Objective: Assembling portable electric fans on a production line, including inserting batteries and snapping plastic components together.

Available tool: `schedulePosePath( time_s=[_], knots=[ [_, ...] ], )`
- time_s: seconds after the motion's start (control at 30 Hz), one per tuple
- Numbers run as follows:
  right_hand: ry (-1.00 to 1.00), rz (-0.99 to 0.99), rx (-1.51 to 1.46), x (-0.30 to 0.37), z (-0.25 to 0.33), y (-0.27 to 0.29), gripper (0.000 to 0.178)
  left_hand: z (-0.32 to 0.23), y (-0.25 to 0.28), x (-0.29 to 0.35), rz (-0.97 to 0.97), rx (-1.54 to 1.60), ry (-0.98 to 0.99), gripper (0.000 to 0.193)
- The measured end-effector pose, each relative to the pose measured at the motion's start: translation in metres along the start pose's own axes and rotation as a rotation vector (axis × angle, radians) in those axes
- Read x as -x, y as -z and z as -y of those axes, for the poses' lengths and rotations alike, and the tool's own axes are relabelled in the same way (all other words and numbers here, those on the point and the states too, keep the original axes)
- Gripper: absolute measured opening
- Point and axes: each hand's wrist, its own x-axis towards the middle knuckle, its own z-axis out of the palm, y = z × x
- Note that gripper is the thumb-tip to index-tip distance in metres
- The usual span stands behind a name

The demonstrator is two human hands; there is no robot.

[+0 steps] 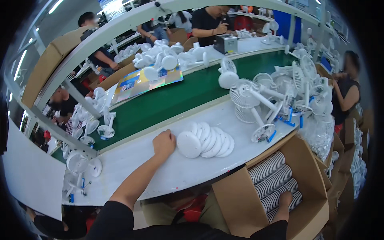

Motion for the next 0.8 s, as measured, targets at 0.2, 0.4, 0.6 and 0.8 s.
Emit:
schedulePosePath(
  time_s=[0.2, 0.4, 0.6, 0.8],
  knots=[
    [-0.142, 0.092, 0.147, 0.001, 0.014, 0.013, 0.030, 0.011, -0.009, 0.001, 0.010, 0.021, -0.035, 0.021],
    [-0.166, 0.209, 0.247, 0.016, 0.030, 0.021, 0.023, 0.007, -0.004, -0.003, 0.004, 0.031, -0.024, 0.019],
    [-0.076, 0.304, 0.329, 0.018, 0.054, 0.035, 0.018, 0.005, -0.001, 0.000, 0.003, 0.013, -0.024, 0.019],
    [-0.064, 0.274, 0.311, 0.028, 0.057, 0.053, 0.023, 0.009, -0.004, 0.001, -0.009, 0.000, -0.033, 0.020]
  ],
)
